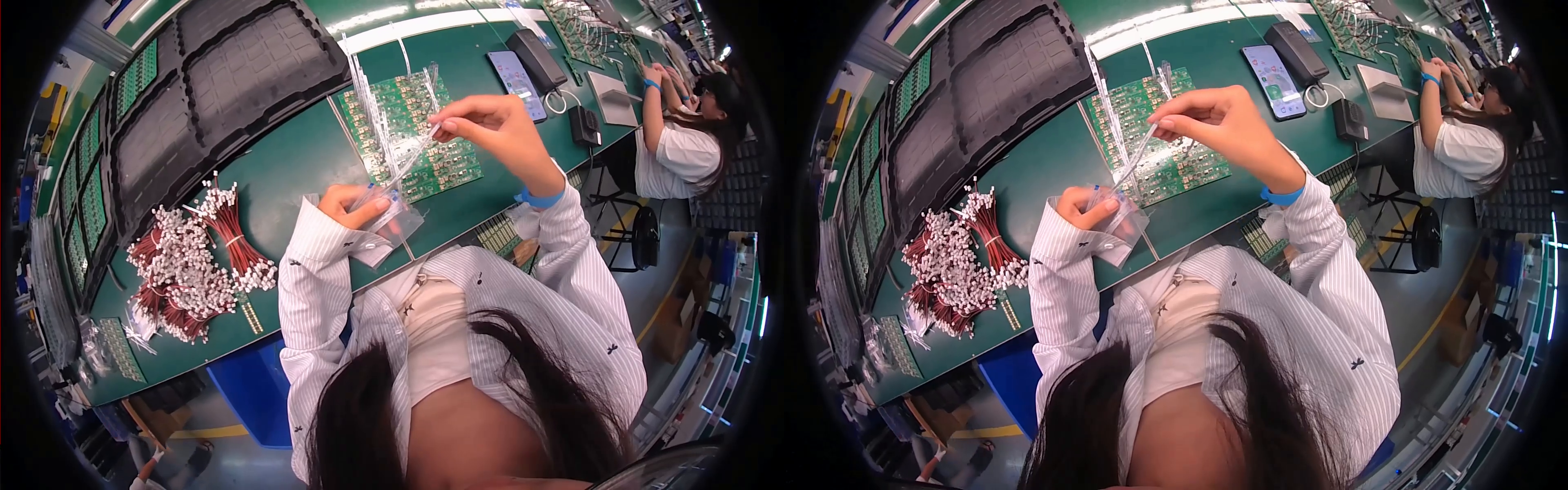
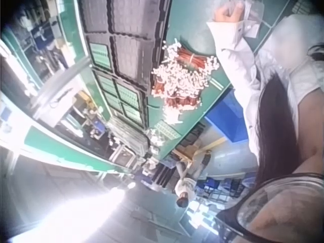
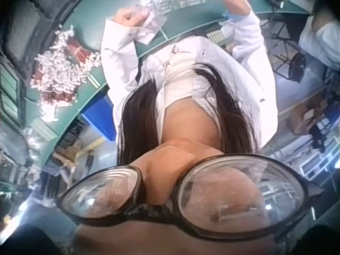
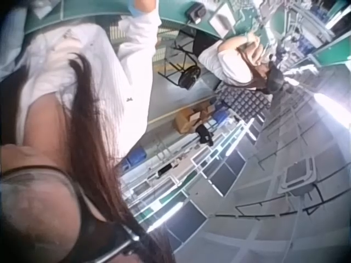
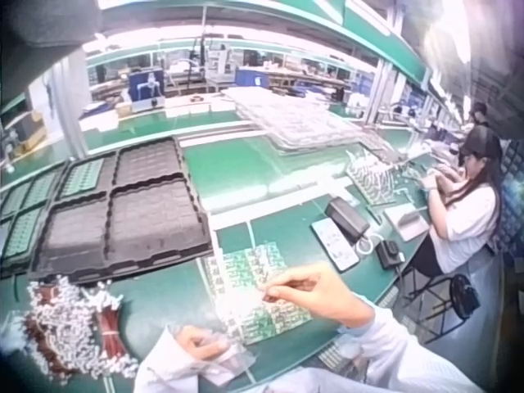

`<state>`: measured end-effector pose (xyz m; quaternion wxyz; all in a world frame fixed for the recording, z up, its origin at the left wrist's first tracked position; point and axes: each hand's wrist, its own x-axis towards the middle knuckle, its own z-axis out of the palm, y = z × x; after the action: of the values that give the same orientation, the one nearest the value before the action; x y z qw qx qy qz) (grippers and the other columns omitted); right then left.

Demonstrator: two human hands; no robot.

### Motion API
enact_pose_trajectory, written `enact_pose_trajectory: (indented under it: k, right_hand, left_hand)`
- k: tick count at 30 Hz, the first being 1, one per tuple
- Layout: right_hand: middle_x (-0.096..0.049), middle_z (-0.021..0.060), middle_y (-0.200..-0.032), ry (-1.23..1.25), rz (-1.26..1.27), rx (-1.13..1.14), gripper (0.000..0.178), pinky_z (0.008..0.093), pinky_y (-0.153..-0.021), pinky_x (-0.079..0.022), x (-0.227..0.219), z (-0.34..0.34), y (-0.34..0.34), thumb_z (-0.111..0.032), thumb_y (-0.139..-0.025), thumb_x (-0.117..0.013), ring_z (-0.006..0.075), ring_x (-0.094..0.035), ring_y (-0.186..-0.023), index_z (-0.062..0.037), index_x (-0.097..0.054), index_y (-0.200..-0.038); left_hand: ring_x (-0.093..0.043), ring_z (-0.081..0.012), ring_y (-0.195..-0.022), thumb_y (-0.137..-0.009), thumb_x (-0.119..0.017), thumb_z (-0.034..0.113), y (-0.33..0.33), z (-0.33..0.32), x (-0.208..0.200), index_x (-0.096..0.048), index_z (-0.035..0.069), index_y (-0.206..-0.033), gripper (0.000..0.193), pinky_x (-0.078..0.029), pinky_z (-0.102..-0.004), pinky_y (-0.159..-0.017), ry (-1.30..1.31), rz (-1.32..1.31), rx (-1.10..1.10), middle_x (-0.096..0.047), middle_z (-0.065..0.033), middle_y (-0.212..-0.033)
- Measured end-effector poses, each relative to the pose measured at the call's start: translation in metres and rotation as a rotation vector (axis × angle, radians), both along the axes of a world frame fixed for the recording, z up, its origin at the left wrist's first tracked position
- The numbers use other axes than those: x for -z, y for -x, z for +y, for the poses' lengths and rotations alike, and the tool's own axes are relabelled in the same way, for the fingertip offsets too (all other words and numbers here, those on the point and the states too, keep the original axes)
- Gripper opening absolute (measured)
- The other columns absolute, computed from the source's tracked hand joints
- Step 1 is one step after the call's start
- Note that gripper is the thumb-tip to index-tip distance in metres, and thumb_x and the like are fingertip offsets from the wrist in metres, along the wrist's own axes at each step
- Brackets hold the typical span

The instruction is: The person assembles small electronic components by hand, placing circuit boards, electronic components, and wires into a plastic tray.

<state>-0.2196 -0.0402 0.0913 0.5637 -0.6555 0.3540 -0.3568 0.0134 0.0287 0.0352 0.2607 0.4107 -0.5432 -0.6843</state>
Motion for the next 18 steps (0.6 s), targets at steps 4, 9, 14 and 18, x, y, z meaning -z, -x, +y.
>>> enact_pose_trajectory:
  k: [4,9,14,18]
  right_hand:
    - [-0.063,0.0099,-0.084,-0.025,0.020,-0.025,0.014,0.0244,-0.073,-0.050,-0.002,0.003,0.001,-0.004,-0.080,-0.056,0.0149,-0.061,-0.078,0.0039,-0.062,-0.090]
    - [-0.062,0.0101,-0.085,0.004,-0.050,0.031,0.013,0.0245,-0.073,-0.050,-0.004,0.010,0.003,-0.002,-0.080,-0.056,0.0152,-0.061,-0.079,0.0052,-0.060,-0.090]
    - [-0.062,0.0108,-0.084,0.191,-0.259,0.282,0.011,0.0251,-0.069,-0.050,-0.004,0.024,-0.001,0.001,-0.079,-0.056,0.0162,-0.061,-0.076,0.0051,-0.059,-0.089]
    - [-0.063,0.0128,-0.080,0.807,-0.010,0.584,0.013,0.0274,-0.064,-0.049,0.010,0.037,-0.018,0.007,-0.072,-0.058,0.0203,-0.061,-0.071,0.0041,-0.060,-0.085]
  left_hand:
    - [-0.056,-0.0094,-0.064,-0.085,-0.051,0.023,0.002,0.001,0.002,-0.062,-0.001,-0.081,0.026,-0.044,-0.0222,-0.059,-0.030,0.059,-0.032,-0.062,-0.0053,-0.070]
    - [-0.057,-0.0099,-0.065,-0.086,-0.050,0.022,0.002,-0.001,0.006,-0.062,-0.002,-0.082,0.026,-0.045,-0.0226,-0.060,-0.045,0.087,-0.024,-0.063,-0.0062,-0.071]
    - [-0.058,-0.0115,-0.066,-0.086,-0.050,0.021,-0.001,0.001,0.006,-0.061,-0.003,-0.089,0.027,-0.046,-0.0238,-0.060,-0.062,0.075,-0.046,-0.063,-0.0091,-0.075]
    - [-0.058,-0.0136,-0.067,-0.086,-0.048,0.024,-0.001,0.003,0.006,-0.060,-0.004,-0.093,0.031,-0.046,-0.0249,-0.061,-0.156,0.108,-0.110,-0.063,-0.0144,-0.086]
